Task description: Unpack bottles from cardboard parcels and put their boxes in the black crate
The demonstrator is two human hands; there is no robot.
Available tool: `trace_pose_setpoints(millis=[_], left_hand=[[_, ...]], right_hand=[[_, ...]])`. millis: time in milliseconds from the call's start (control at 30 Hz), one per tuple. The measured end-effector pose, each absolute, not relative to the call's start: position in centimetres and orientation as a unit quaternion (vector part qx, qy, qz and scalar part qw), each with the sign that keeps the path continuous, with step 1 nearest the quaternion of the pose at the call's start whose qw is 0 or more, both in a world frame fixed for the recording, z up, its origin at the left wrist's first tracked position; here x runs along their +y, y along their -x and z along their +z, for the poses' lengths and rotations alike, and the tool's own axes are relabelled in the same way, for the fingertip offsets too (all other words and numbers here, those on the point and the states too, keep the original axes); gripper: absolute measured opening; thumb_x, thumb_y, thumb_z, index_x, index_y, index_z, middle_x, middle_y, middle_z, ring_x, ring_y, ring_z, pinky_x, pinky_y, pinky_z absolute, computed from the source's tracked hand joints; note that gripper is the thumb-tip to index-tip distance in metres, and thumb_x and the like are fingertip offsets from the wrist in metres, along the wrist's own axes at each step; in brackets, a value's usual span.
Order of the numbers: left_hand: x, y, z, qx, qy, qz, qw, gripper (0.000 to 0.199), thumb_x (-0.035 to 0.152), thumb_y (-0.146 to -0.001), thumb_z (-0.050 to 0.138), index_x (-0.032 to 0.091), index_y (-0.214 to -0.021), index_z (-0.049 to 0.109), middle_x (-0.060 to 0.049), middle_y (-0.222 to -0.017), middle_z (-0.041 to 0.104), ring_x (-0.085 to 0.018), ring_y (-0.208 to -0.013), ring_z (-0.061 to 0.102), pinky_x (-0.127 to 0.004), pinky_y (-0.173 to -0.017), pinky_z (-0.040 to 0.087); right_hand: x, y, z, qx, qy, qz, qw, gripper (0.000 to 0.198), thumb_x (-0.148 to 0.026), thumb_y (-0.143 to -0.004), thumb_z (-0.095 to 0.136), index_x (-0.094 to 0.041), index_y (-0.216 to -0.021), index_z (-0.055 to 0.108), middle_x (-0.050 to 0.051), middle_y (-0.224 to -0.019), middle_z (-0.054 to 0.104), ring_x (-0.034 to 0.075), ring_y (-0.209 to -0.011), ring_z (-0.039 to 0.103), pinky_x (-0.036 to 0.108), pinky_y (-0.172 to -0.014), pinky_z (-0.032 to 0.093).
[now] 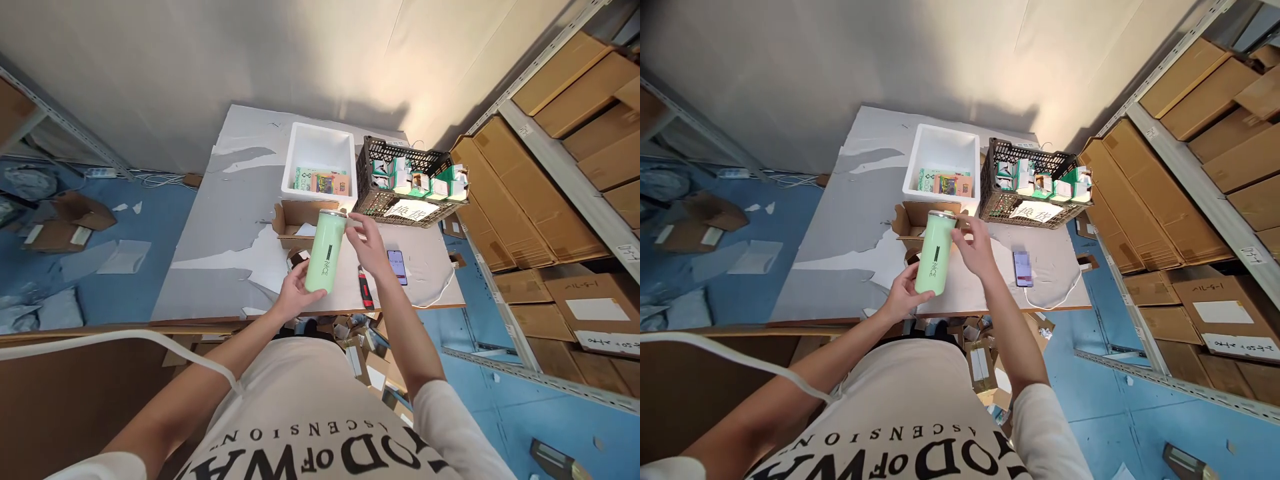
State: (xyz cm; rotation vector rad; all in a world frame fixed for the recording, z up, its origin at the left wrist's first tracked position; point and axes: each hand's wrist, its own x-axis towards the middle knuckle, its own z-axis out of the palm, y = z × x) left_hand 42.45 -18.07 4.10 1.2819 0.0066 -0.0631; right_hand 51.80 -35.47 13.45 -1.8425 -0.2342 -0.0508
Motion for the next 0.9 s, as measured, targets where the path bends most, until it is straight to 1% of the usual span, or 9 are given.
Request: trace_pose_setpoints(millis=[167,267,333,400,433,533,600,733,900], left_hand=[[-19.1,-41.3,4.4,0.025,-0.608,-0.014,0.794,0.087,0.028,-0.048,0.089,0.021,-0.125,0.048,-0.01,-0.122,0.057,-0.025,-0.112,0.055,-0.039,-0.093,0.047],[-19.0,-41.0,4.4,0.032,-0.568,-0.003,0.822,0.091,0.03,-0.043,0.091,0.023,-0.123,0.049,-0.009,-0.123,0.055,-0.026,-0.116,0.052,-0.038,-0.097,0.044],[-18.7,-40.7,4.6,0.042,-0.473,-0.05,0.878,0.084,0.045,-0.05,0.087,0.024,-0.123,0.049,-0.01,-0.126,0.055,-0.027,-0.118,0.051,-0.04,-0.097,0.043],[-18.2,-40.3,5.0,0.053,-0.349,-0.172,0.92,0.075,0.062,-0.065,0.07,0.021,-0.124,0.049,-0.013,-0.127,0.056,-0.03,-0.116,0.054,-0.045,-0.095,0.044],[-18.0,-40.1,5.2,0.056,-0.293,-0.236,0.925,0.071,0.065,-0.072,0.062,0.018,-0.124,0.05,-0.015,-0.126,0.057,-0.032,-0.114,0.056,-0.047,-0.094,0.045],[-17.7,-39.7,5.8,0.066,-0.207,-0.32,0.922,0.061,0.051,-0.078,0.061,0.012,-0.124,0.052,-0.017,-0.122,0.062,-0.031,-0.112,0.06,-0.044,-0.094,0.046],[-17.8,-39.5,5.8,0.078,-0.201,-0.302,0.929,0.057,0.041,-0.077,0.065,0.013,-0.125,0.052,-0.014,-0.119,0.064,-0.029,-0.11,0.061,-0.04,-0.095,0.046],[-18.3,-39.4,5.4,0.088,-0.228,-0.274,0.93,0.065,0.034,-0.07,0.073,0.018,-0.128,0.049,-0.01,-0.114,0.066,-0.027,-0.105,0.064,-0.038,-0.094,0.048],[-18.6,-39.3,5.3,0.101,-0.289,-0.223,0.926,0.069,0.026,-0.062,0.081,0.024,-0.123,0.05,-0.005,-0.113,0.064,-0.021,-0.099,0.064,-0.036,-0.089,0.051]], right_hand=[[-34.0,-53.9,15.4,-0.107,0.82,0.051,0.56,0.041,-0.056,-0.072,0.068,-0.024,-0.095,0.057,0.001,-0.096,0.058,0.013,-0.07,0.053,0.028,-0.063,0.046],[-33.6,-54.1,15.1,-0.093,0.786,0.073,0.606,0.038,-0.053,-0.069,0.072,-0.023,-0.087,0.055,-0.001,-0.09,0.057,0.011,-0.067,0.051,0.025,-0.059,0.044],[-33.7,-54.2,14.7,-0.082,0.733,0.101,0.668,0.038,-0.053,-0.069,0.072,-0.024,-0.086,0.055,-0.002,-0.086,0.057,0.011,-0.068,0.052,0.024,-0.058,0.045],[-33.9,-54.3,14.3,-0.067,0.672,0.119,0.728,0.038,-0.054,-0.069,0.071,-0.026,-0.088,0.054,-0.003,-0.082,0.056,0.011,-0.067,0.052,0.023,-0.056,0.045],[-34.0,-54.3,14.0,-0.062,0.646,0.123,0.751,0.038,-0.055,-0.069,0.071,-0.027,-0.089,0.054,-0.004,-0.08,0.056,0.011,-0.066,0.052,0.023,-0.055,0.045],[-34.2,-54.1,12.9,-0.06,0.59,0.123,0.796,0.039,-0.056,-0.07,0.07,-0.028,-0.093,0.054,-0.004,-0.081,0.059,0.012,-0.066,0.054,0.023,-0.056,0.046],[-34.2,-54.0,12.2,-0.063,0.569,0.121,0.811,0.04,-0.056,-0.071,0.07,-0.028,-0.094,0.055,-0.002,-0.086,0.061,0.013,-0.07,0.056,0.024,-0.058,0.048],[-34.2,-53.7,11.3,-0.067,0.559,0.119,0.818,0.039,-0.056,-0.074,0.066,-0.028,-0.098,0.057,-0.001,-0.096,0.063,0.015,-0.077,0.059,0.027,-0.063,0.05],[-34.7,-53.5,11.7,-0.087,0.624,0.112,0.769,0.046,-0.064,-0.077,0.058,-0.03,-0.108,0.056,0.002,-0.112,0.06,0.019,-0.094,0.059,0.03,-0.069,0.051]])
